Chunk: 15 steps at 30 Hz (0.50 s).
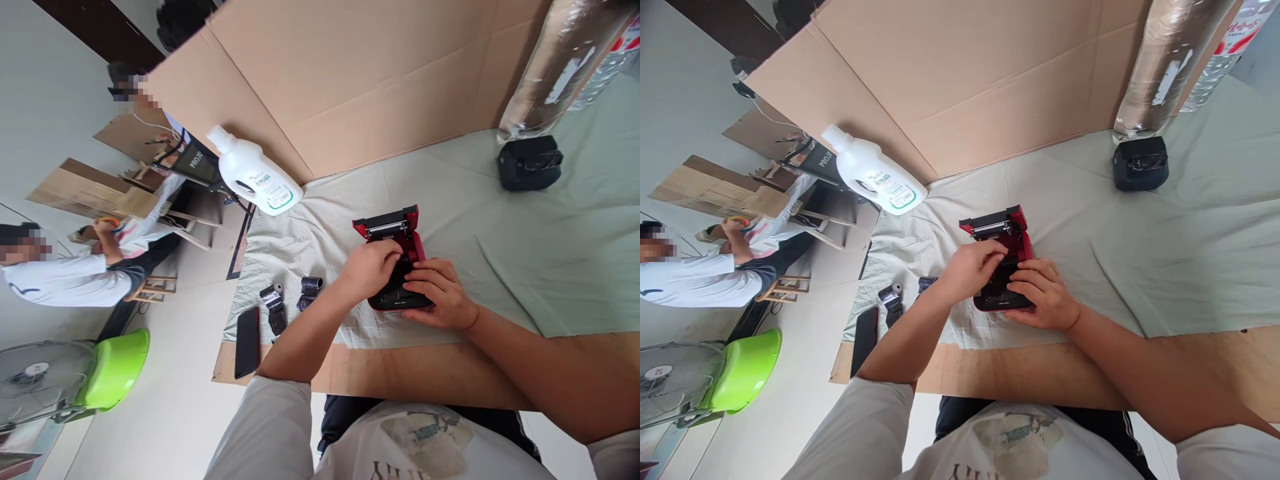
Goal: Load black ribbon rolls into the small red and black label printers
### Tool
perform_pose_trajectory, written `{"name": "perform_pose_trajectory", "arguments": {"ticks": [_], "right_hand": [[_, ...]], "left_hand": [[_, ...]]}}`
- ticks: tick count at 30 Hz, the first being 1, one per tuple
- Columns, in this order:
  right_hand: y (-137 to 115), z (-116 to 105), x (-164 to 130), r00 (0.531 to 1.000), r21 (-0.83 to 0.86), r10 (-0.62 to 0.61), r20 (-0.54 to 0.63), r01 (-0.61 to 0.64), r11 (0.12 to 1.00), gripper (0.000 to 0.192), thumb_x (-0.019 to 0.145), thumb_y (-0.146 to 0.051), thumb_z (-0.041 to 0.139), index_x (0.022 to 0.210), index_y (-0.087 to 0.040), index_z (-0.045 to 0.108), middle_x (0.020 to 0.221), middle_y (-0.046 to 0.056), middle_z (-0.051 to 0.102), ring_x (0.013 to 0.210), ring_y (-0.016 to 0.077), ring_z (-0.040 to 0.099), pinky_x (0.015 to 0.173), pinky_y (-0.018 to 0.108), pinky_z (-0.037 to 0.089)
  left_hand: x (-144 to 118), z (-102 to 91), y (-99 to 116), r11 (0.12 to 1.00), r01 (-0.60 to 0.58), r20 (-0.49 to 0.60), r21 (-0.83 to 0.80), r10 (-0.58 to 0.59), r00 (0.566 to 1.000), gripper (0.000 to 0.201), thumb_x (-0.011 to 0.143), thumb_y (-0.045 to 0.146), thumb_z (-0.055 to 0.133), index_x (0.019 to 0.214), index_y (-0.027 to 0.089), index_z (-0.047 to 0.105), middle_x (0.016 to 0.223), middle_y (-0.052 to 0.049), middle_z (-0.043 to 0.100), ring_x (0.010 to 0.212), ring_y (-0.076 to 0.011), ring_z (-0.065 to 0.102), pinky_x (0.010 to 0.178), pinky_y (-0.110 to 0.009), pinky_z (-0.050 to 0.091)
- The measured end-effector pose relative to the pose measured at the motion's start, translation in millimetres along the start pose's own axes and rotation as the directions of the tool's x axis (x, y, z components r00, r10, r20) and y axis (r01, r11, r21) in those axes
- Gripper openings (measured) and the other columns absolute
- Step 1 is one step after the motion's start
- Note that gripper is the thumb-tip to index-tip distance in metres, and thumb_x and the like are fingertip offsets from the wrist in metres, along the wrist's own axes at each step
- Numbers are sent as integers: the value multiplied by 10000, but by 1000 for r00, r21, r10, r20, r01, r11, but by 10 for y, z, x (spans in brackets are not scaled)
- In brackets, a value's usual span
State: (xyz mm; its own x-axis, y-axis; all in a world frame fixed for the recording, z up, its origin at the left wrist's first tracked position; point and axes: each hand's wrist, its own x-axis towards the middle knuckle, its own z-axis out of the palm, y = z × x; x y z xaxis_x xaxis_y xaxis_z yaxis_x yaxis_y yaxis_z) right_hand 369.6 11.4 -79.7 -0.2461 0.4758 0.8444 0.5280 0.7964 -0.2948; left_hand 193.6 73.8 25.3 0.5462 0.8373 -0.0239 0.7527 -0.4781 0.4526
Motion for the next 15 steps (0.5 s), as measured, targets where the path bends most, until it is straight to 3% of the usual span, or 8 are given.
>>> {"name": "perform_pose_trajectory", "arguments": {"ticks": [2,4,5,7,10,15], "right_hand": [[-11,-1,0,1000,-12,-19,-17,19,1000,354,784,-483,766,1031,-246,674,983,68,737,1047,284,642,854,469,531],[-29,-4,5,999,-29,-42,-30,41,999,305,778,-446,779,987,-250,677,979,63,728,1047,277,635,841,457,538],[-40,-7,8,998,-40,-52,-36,51,998,272,779,-425,782,962,-253,677,981,60,723,1048,272,630,837,451,540],[-62,-13,14,996,-58,-69,-48,66,996,221,778,-392,788,912,-258,675,990,55,711,1054,265,618,835,444,539],[-89,-22,8,994,-77,-78,-72,72,994,216,764,-386,803,863,-257,661,1042,65,688,1098,269,589,858,443,533],[-111,-29,-22,995,-122,-42,-90,30,992,216,774,-391,794,859,-273,634,1205,48,643,1226,269,525,953,430,497]], "left_hand": [[-79,-61,-66,998,-19,-232,-57,5,973,275,1011,301,403,1079,216,656,1057,-59,725,999,-182,678,912,-310,523],[-96,-73,-159,1000,-8,-446,-3,6,895,371,1023,423,376,1194,203,620,1204,-110,671,1167,-223,609,1009,-363,477],[-88,-60,-210,999,-3,-500,41,23,866,444,1019,484,362,1273,194,582,1303,-135,620,1270,-248,543,1063,-395,435],[-68,-8,-299,995,-27,-492,99,72,868,584,1010,573,305,1413,186,475,1438,-166,512,1392,-270,425,1121,-426,363],[-110,107,-372,992,-116,-451,55,129,883,660,1016,589,193,1478,159,389,1358,-182,554,1300,-254,500,1090,-413,370],[-402,349,-375,952,-307,-574,-2,251,779,565,1022,532,236,1344,159,513,1057,-126,660,1031,-243,607,961,-426,427]]}}
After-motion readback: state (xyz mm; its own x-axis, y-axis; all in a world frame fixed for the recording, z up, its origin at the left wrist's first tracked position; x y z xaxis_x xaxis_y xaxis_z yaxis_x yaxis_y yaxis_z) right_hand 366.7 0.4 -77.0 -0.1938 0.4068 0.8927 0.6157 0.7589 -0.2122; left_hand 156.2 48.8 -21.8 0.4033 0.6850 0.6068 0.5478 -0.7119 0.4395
